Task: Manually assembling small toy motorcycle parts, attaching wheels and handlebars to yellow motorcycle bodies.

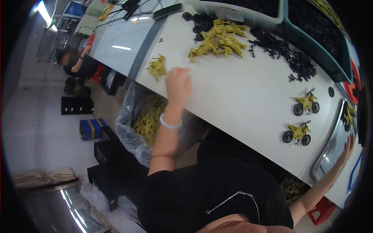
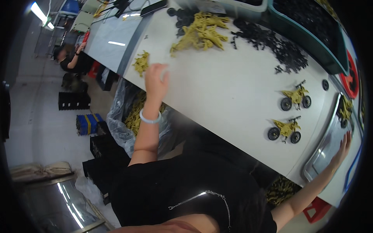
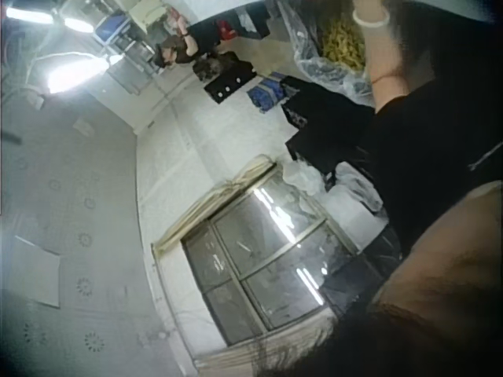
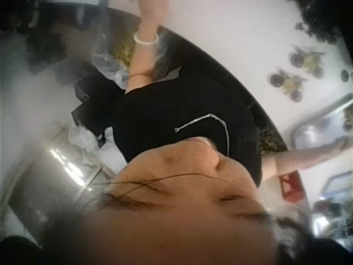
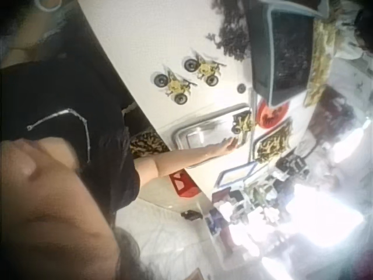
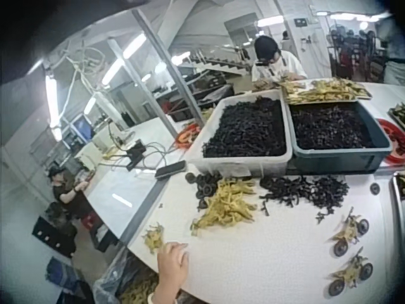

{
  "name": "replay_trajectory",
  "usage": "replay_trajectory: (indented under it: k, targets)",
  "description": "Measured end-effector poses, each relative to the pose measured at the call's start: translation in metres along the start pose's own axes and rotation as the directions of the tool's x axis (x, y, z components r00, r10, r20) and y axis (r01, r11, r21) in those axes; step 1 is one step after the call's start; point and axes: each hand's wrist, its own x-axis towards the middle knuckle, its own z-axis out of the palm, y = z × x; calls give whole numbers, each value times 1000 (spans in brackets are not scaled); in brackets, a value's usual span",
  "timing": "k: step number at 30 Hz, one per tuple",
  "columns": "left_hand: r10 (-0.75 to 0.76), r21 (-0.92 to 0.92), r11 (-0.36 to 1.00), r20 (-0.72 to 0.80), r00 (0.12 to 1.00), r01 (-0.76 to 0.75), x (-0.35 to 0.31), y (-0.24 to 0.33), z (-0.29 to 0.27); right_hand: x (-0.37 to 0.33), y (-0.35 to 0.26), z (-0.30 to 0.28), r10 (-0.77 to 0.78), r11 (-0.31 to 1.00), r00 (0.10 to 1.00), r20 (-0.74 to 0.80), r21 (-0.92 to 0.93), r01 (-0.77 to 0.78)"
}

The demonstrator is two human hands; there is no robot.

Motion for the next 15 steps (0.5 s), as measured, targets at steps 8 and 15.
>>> replay_trajectory:
  k: [8,15]
  targets:
    - [-497,108,855,-113,860,508,15,-151,46,-129,-82,33,-31,996,991,130,92,19]
    - [-296,-141,953,-274,915,267,5,-121,48,-211,-138,119,-69,982,994,85,183,53]
